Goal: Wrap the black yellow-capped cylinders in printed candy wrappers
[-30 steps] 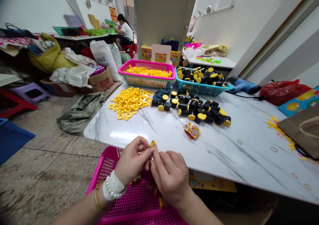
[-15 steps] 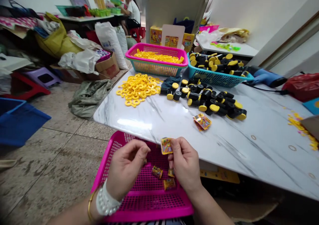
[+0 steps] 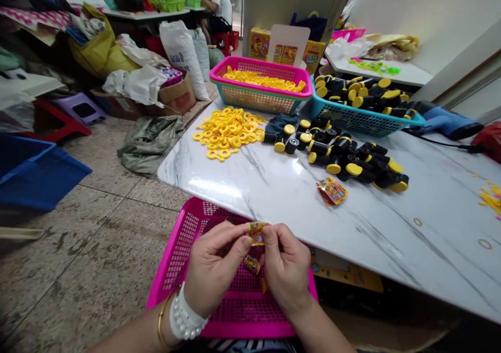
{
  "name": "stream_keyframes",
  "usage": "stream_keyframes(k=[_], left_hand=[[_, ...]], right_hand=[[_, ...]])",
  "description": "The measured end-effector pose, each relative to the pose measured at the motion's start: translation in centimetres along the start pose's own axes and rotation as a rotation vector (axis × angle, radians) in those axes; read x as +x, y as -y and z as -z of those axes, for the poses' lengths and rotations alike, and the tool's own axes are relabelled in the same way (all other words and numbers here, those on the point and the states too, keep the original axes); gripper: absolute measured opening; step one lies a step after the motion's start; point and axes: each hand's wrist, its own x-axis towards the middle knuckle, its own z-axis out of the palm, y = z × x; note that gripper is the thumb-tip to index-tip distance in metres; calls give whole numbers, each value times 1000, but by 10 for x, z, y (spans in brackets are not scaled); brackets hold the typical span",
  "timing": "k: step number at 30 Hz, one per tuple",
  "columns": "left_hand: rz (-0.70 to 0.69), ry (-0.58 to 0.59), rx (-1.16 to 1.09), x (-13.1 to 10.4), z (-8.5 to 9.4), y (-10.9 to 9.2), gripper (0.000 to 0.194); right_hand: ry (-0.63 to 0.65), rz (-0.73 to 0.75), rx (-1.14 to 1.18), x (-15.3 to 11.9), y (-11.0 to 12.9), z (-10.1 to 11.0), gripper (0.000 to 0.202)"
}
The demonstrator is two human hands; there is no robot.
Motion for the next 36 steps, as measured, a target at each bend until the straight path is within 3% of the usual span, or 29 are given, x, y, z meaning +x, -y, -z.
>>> stream_keyframes(k=[2, 6, 11, 13, 16, 17, 20, 22, 24, 27, 31, 34, 36], left_hand=[[27, 17, 7, 2, 1, 4, 17], [52, -77, 22, 8, 9, 10, 11], [243, -36, -71, 12, 24, 17, 14], [370, -2, -151, 12, 26, 19, 19], [510, 44, -340, 14, 25, 23, 26], [545, 58, -402, 15, 24, 24, 27], [625, 85, -527, 19, 22, 23, 31], [639, 89, -572, 22, 24, 21, 33], [652, 87, -599, 24, 28, 20, 32], [689, 76, -627, 26, 36, 21, 30], [701, 45, -670, 27, 38, 25, 29], [708, 41, -680, 28, 35, 27, 31], [724, 43, -675, 29, 33, 29, 29]], right_hand=[[34, 103, -83, 0, -3, -2, 22], [177, 316, -252, 9, 3, -2, 24], [405, 381, -373, 43, 29, 12, 31], [326, 460, -502, 72, 40, 20, 32], [-5, 628, -894, 130, 50, 27, 39], [-43, 646, -1043, 151, 51, 27, 40], [-1, 526, -1375, 201, 47, 22, 45], [49, 359, -1445, 215, 41, 18, 42], [61, 249, -1424, 214, 36, 17, 38], [25, 210, -1363, 194, 34, 25, 37], [123, 338, -1055, 157, 32, 43, 28], [56, 462, -779, 128, 21, 51, 31], [38, 512, -787, 112, 10, 55, 32]])
